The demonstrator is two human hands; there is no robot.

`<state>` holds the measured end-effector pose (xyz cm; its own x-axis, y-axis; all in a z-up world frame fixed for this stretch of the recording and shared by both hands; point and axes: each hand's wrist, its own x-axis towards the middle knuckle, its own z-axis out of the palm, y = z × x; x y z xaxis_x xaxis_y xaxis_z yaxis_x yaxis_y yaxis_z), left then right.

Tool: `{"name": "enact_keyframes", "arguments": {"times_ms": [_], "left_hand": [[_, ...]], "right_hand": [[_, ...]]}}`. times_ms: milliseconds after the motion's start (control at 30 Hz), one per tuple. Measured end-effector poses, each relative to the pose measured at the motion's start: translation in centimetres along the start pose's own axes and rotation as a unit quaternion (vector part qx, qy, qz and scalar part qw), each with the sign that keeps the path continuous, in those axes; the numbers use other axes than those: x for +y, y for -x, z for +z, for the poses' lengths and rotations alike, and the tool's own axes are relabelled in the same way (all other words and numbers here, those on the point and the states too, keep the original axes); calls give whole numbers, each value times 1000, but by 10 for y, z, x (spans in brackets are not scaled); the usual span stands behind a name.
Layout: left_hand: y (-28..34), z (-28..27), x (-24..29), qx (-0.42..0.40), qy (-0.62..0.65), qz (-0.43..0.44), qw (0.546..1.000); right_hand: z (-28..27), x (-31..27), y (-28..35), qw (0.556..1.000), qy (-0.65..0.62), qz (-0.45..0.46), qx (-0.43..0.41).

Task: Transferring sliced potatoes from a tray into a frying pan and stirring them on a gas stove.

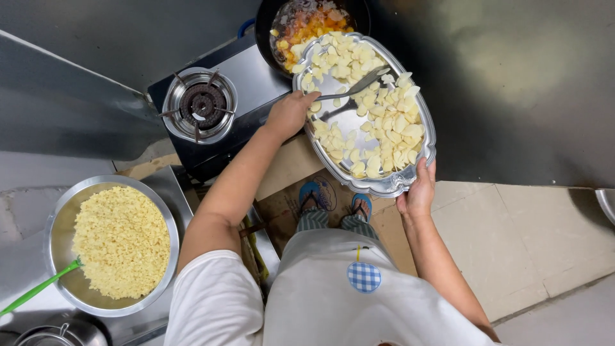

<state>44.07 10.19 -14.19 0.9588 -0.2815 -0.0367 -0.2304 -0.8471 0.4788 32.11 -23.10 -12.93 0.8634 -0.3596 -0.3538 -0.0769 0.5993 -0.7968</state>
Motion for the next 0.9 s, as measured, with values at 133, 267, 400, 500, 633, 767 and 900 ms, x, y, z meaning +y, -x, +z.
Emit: {"name": "enact_keyframes", "arguments": {"times_ms": [133, 267, 400, 500, 633, 767, 900], "left_hand": [[-5, 8, -22, 11, -7, -11, 1000], [-10, 3, -34, 26, -22, -37, 999], [-22, 3, -54, 25, -47, -53, 997], [-29, 0, -72, 25, -43, -71, 996], [-37, 0, -93, 8, -73, -100, 992], [-27, -15, -82, 13, -31, -110, 993], [5, -39, -26, -27, 20, -42, 999]], "right_hand": [[-6, 2, -5, 1000, 5, -5, -1], [0, -4, 0, 1000, 15, -6, 8], [0, -6, 1, 1000, 18, -7, 17], [-4, -5, 1, 1000, 12, -4, 15], [-7, -7, -2, 1000, 15, -7, 24], [-14, -3, -7, 999, 14, -10, 29], [-15, -2, -11, 999, 6, -15, 27]]}}
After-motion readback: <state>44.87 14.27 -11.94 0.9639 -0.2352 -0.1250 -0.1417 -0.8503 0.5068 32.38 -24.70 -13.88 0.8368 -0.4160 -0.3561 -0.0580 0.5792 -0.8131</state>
